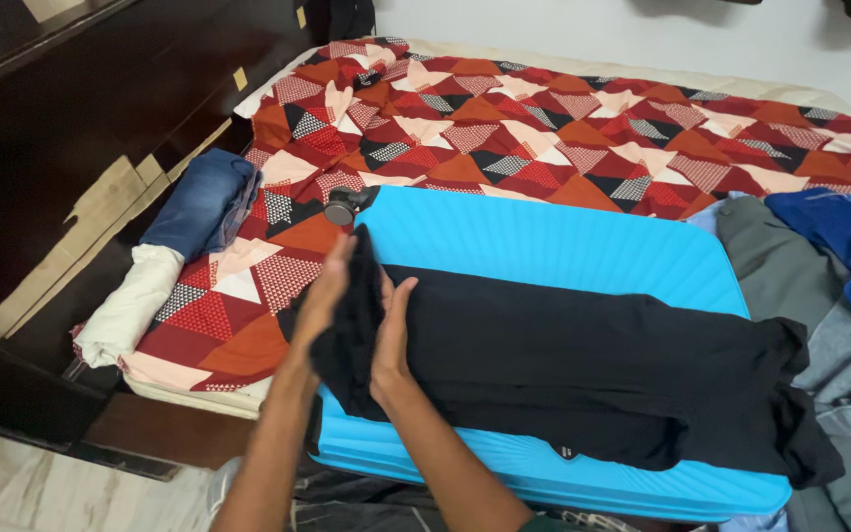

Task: The person buttons a black shirt, spreads it out on top of a blue suitcase, and then folds the sleeves and body of the shirt into a compact shape.

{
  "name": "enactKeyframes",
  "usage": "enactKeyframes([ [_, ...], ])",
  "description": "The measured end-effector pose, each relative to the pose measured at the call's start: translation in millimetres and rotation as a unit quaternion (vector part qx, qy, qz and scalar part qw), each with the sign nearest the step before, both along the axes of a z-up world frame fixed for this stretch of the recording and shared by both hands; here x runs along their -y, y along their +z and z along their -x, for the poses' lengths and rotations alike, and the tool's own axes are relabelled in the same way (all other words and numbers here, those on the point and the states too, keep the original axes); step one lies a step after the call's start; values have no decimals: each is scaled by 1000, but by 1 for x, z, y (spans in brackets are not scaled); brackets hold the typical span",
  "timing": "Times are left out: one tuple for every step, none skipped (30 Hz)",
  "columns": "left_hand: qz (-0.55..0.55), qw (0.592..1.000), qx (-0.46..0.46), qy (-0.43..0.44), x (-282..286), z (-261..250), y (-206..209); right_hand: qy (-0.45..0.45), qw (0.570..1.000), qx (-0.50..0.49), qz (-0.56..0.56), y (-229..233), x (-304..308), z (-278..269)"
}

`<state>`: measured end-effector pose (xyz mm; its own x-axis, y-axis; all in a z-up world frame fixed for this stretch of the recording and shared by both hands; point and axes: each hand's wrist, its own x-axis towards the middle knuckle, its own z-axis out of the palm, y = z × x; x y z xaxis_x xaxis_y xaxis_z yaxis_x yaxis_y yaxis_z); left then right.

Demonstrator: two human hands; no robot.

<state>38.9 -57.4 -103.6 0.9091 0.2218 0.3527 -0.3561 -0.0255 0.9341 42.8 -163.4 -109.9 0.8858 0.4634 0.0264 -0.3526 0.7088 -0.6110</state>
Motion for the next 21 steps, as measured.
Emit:
enactKeyframes([
  [-108,994,-17,29,2,-11,-6,27,998,-33,-43,-2,1,1],
  [-248,967,47,42,5,-15,-15,28,998,-34,-42,-2,3,4],
  [-382,916,112,55,9,-15,-23,29,998,-34,-42,-1,6,6],
  [-507,842,173,66,12,-14,-27,31,998,-34,-42,2,10,9],
  [-488,863,121,47,12,-13,-25,-17,999,-41,11,6,13,13],
  [-468,881,68,27,13,-7,-21,-66,995,-47,65,12,19,18],
  [-446,895,14,5,16,-2,-14,-115,985,-54,117,19,26,24],
  [-506,862,28,18,21,4,-6,-128,980,-39,150,27,37,30],
  [-560,827,42,32,28,13,0,-140,973,-24,184,35,52,36],
  [-612,787,56,45,32,19,7,-151,964,-8,219,45,64,41],
  [-618,783,58,45,36,24,14,-170,964,31,200,55,74,45],
  [-623,779,60,44,39,27,20,-189,962,70,182,65,83,49],
  [-627,775,60,43,42,30,24,-206,959,108,164,73,89,54],
  [-627,776,60,41,45,32,27,-199,964,115,130,80,91,56],
  [-628,775,60,40,47,33,30,-192,969,124,94,84,90,55],
  [-629,774,61,39,48,33,33,-185,972,132,57,86,89,53],
  [-640,764,68,36,48,34,34,-177,973,135,53,84,83,50],
  [-652,754,75,32,49,36,35,-170,974,139,49,79,74,45],
  [-664,743,80,31,47,37,36,-160,976,143,44,70,64,40],
  [-637,765,76,47,47,37,35,-141,980,126,62,59,55,33],
  [-610,787,72,63,48,38,34,-121,983,108,81,46,47,26],
])
